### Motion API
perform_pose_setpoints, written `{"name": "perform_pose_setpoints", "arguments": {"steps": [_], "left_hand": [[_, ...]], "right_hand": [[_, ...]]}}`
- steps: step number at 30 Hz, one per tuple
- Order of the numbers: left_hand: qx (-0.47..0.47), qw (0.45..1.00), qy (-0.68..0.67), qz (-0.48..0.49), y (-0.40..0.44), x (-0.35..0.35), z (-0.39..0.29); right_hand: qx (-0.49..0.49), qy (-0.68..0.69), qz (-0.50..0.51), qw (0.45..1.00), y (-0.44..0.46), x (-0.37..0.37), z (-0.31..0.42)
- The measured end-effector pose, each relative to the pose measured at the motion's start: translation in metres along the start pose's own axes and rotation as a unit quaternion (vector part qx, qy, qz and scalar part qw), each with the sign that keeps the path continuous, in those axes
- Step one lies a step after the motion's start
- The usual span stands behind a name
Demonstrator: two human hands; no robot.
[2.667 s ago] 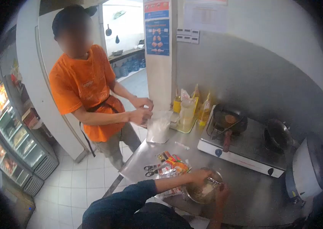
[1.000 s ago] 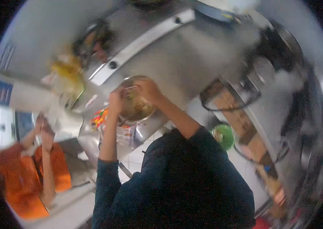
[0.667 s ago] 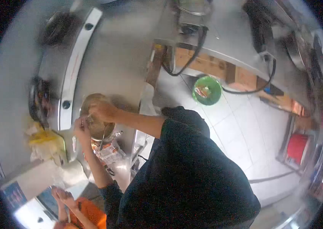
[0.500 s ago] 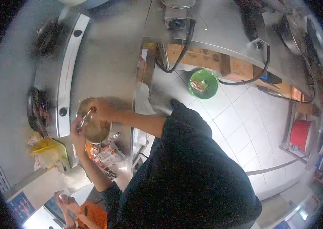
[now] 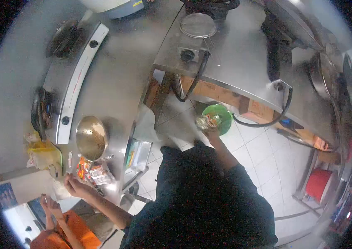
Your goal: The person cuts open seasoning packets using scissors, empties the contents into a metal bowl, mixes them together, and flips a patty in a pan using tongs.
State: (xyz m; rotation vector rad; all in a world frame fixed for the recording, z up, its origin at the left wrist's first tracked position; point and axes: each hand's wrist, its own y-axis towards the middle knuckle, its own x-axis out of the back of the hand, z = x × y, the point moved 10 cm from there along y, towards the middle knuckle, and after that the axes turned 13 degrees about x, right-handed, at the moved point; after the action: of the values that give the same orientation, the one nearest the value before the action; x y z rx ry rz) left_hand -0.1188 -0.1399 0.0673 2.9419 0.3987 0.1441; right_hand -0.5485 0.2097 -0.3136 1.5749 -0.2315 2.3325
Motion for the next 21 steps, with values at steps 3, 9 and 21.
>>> {"name": "perform_pose_setpoints", "arguments": {"steps": [3,9,21], "left_hand": [[-0.005,1.0,0.005,-0.005,-0.049,-0.01,0.014],[-0.067,0.995,0.058,0.055,-0.137,-0.061,0.049],[-0.09,0.962,0.248,0.072,-0.199,-0.065,0.057]], "right_hand": [[-0.245,0.189,-0.066,0.949,-0.084,-0.097,-0.111],[-0.359,0.169,0.002,0.918,-0.139,-0.168,-0.196],[-0.091,0.092,0.219,0.967,-0.068,-0.185,-0.195]]}}
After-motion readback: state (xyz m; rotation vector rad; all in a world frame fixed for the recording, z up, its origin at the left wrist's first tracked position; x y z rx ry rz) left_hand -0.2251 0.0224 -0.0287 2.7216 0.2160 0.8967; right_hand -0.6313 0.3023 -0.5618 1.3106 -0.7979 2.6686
